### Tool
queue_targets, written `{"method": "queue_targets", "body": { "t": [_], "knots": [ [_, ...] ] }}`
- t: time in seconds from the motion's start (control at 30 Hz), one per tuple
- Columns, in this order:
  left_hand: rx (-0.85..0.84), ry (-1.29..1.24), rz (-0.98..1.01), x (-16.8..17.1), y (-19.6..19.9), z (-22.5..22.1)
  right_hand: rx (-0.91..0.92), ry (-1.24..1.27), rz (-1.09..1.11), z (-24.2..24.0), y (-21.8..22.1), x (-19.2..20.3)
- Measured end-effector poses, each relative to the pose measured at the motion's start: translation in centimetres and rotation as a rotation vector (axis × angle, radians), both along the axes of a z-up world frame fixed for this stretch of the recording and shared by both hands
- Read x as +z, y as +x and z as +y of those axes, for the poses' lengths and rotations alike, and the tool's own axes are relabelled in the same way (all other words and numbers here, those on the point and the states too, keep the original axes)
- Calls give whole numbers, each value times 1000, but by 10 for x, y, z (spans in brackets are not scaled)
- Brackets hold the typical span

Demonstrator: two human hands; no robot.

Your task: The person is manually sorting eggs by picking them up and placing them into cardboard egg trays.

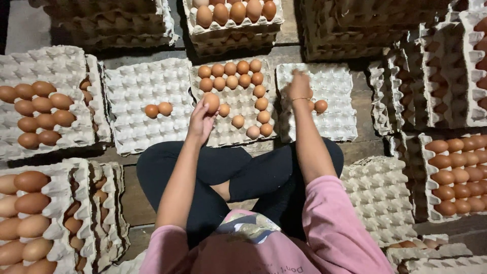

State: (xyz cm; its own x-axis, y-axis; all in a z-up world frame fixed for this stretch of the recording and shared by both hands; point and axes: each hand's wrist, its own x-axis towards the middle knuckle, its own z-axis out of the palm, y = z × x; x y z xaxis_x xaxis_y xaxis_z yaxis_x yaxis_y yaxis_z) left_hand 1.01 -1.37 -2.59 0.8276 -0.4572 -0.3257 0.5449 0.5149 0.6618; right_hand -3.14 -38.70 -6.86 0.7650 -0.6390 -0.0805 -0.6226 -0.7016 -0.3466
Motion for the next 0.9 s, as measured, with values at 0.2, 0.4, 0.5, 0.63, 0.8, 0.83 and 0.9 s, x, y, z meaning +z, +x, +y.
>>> {"method": "queue_targets", "body": {
  "t": [0.2,0.4,0.5,0.63,0.8,0.83,0.9],
  "knots": [
    [28,488,-587,45,-26,-8,399,696,-280,154,-14,106],
    [47,853,-1188,49,-30,-7,386,1190,-282,194,-18,111],
    [104,868,-1292,44,-31,-7,354,1311,-300,192,-18,111],
    [9,892,-1077,49,-36,-8,597,924,-315,118,-1,67],
    [65,880,-951,40,-33,-9,250,439,-170,0,-17,86],
    [64,877,-953,40,-30,-10,248,436,-172,-21,-25,78],
    [44,957,-928,38,-31,-14,148,78,-95,-63,-48,61]
  ]
}}
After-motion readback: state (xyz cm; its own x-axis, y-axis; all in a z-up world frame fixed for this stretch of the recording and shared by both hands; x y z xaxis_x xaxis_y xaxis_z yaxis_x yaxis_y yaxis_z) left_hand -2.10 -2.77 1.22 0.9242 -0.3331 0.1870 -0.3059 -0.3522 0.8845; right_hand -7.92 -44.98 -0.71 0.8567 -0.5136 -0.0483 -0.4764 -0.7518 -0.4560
